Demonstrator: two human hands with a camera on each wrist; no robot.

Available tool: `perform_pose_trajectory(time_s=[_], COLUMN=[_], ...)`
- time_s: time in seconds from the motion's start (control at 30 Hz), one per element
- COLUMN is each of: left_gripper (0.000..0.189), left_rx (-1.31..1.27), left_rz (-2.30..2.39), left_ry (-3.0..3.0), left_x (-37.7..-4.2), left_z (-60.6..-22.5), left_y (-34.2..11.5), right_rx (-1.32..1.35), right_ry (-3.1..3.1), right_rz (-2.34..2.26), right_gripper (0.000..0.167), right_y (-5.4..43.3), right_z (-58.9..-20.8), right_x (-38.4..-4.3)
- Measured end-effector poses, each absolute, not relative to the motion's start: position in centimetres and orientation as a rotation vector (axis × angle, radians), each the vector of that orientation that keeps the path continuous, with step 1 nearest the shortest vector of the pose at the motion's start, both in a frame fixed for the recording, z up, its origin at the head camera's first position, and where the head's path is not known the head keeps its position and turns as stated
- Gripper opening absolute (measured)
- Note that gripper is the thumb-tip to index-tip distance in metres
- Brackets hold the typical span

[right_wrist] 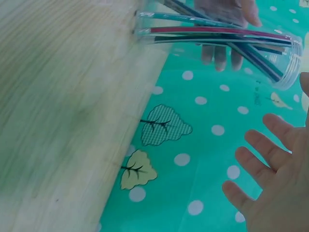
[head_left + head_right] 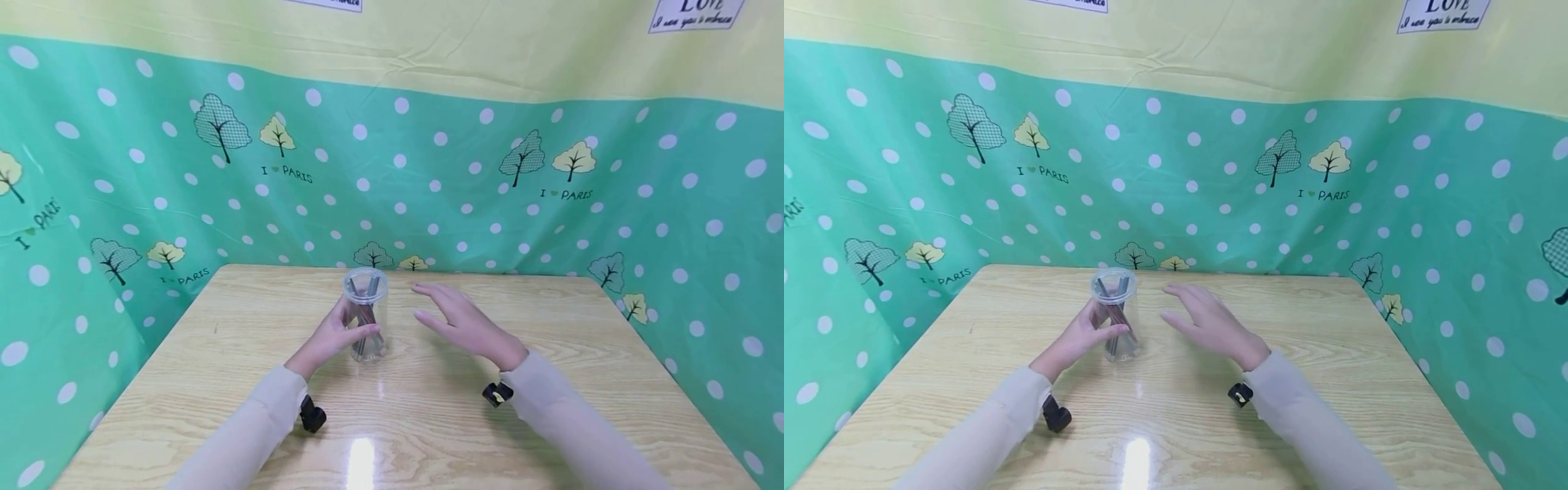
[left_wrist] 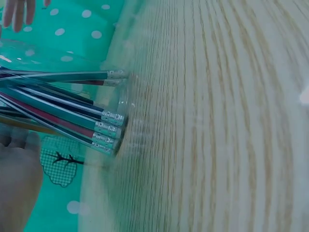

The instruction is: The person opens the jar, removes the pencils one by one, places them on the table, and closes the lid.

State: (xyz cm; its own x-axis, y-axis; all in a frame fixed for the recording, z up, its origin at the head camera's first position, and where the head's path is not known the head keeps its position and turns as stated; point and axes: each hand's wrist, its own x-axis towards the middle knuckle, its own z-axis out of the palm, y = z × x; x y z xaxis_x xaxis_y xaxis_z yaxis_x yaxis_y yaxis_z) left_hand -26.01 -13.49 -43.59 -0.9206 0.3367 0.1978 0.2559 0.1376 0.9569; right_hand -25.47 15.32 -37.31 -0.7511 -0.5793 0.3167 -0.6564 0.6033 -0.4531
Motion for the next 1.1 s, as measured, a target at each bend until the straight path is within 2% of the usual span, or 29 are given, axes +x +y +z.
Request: perform_pose_trajectory(time_s=[0.67, 1.1], left_gripper=[0.086, 0.089], left_rx=[0.630, 0.666], left_rz=[1.908, 1.898], left_ry=[2.305, 2.282], left_x=[-25.9, -25.9], left_z=[-43.5, -43.4], left_y=[-13.6, -13.5], right_rx=[1.202, 1.099], right_ry=[-2.536, -2.516], right_rz=[0.916, 0.912], right_gripper=[0.062, 0.068], right_y=[10.5, 7.9], right_z=[-35.1, -35.0], right_x=[-26.5, -27.0])
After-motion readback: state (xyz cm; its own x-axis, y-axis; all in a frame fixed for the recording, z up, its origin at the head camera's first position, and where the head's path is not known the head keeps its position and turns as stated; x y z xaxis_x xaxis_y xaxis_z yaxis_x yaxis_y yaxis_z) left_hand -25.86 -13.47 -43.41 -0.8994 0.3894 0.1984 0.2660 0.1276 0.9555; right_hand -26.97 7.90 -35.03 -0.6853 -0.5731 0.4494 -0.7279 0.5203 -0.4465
